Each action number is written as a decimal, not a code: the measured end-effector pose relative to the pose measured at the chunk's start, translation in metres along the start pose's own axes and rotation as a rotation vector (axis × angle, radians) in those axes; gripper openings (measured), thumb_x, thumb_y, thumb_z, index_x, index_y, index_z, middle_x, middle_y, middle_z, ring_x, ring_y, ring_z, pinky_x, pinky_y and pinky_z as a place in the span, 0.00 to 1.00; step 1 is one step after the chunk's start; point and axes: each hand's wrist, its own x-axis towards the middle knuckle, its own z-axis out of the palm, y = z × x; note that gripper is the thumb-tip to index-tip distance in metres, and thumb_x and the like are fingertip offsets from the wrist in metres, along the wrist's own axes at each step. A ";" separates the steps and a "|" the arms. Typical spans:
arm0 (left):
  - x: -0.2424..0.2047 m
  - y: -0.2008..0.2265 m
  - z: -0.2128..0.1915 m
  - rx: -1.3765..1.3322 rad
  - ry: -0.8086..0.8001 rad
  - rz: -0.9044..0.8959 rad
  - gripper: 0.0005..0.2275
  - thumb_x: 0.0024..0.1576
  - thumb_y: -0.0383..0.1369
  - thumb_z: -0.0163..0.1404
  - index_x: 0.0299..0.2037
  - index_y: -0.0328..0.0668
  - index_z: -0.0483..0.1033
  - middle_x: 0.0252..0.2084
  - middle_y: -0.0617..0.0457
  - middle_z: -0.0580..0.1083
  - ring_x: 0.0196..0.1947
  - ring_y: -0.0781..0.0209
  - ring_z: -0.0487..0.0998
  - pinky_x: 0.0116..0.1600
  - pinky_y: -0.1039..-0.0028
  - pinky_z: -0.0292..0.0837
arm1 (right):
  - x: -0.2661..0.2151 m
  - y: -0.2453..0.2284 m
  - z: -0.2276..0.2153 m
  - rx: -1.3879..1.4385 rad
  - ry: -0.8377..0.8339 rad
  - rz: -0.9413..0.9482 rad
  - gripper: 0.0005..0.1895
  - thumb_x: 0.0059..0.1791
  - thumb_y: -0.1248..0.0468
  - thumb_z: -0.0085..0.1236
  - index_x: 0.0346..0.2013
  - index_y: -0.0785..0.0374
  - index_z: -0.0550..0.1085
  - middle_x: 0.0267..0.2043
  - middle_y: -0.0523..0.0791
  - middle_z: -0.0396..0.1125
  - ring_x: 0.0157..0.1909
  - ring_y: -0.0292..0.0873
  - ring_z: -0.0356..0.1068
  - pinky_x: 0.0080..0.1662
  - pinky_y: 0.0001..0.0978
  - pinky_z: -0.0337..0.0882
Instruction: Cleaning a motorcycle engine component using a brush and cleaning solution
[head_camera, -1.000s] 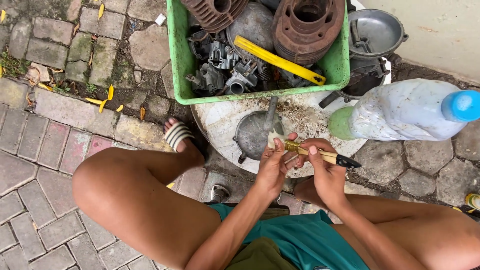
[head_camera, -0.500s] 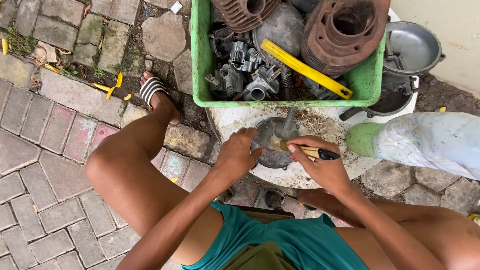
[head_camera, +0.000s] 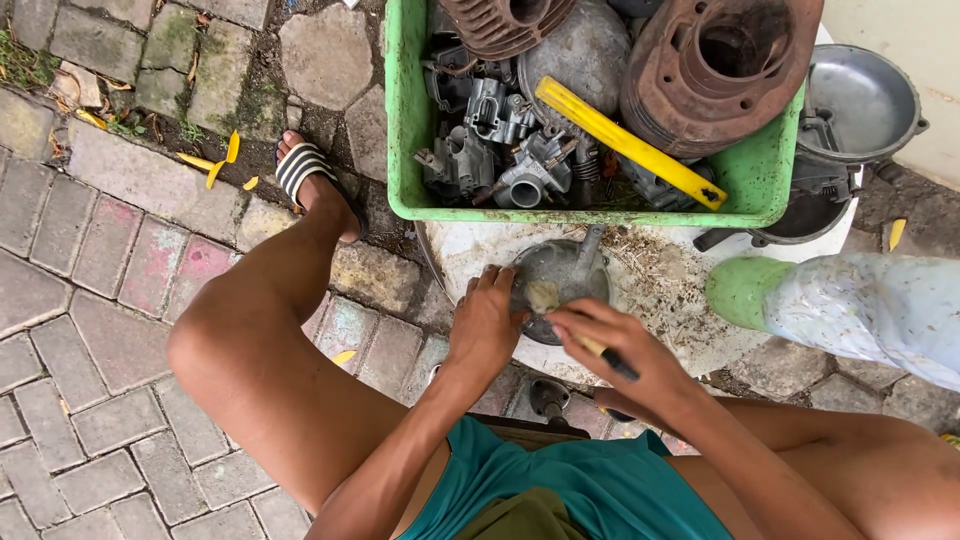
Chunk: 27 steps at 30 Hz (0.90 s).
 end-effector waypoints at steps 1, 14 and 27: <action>0.000 0.000 0.000 -0.001 0.000 -0.004 0.25 0.56 0.28 0.59 0.63 0.28 0.67 0.56 0.32 0.72 0.57 0.36 0.74 0.54 0.49 0.76 | 0.007 0.004 -0.008 0.002 -0.004 0.000 0.15 0.48 0.74 0.53 0.49 0.72 0.77 0.42 0.59 0.73 0.40 0.55 0.77 0.39 0.45 0.80; -0.004 -0.002 0.012 0.016 0.020 -0.034 0.25 0.55 0.31 0.60 0.60 0.25 0.67 0.56 0.28 0.69 0.55 0.35 0.76 0.50 0.51 0.79 | 0.025 0.032 -0.003 -0.176 0.057 -0.038 0.15 0.50 0.73 0.54 0.51 0.71 0.76 0.43 0.56 0.72 0.36 0.49 0.76 0.31 0.34 0.75; -0.007 0.010 -0.012 -0.225 -0.043 -0.086 0.25 0.56 0.18 0.56 0.63 0.17 0.63 0.58 0.21 0.66 0.55 0.34 0.77 0.53 0.57 0.80 | 0.044 0.016 -0.004 -0.031 -0.050 0.027 0.13 0.49 0.72 0.56 0.48 0.74 0.78 0.38 0.56 0.73 0.32 0.50 0.74 0.33 0.40 0.75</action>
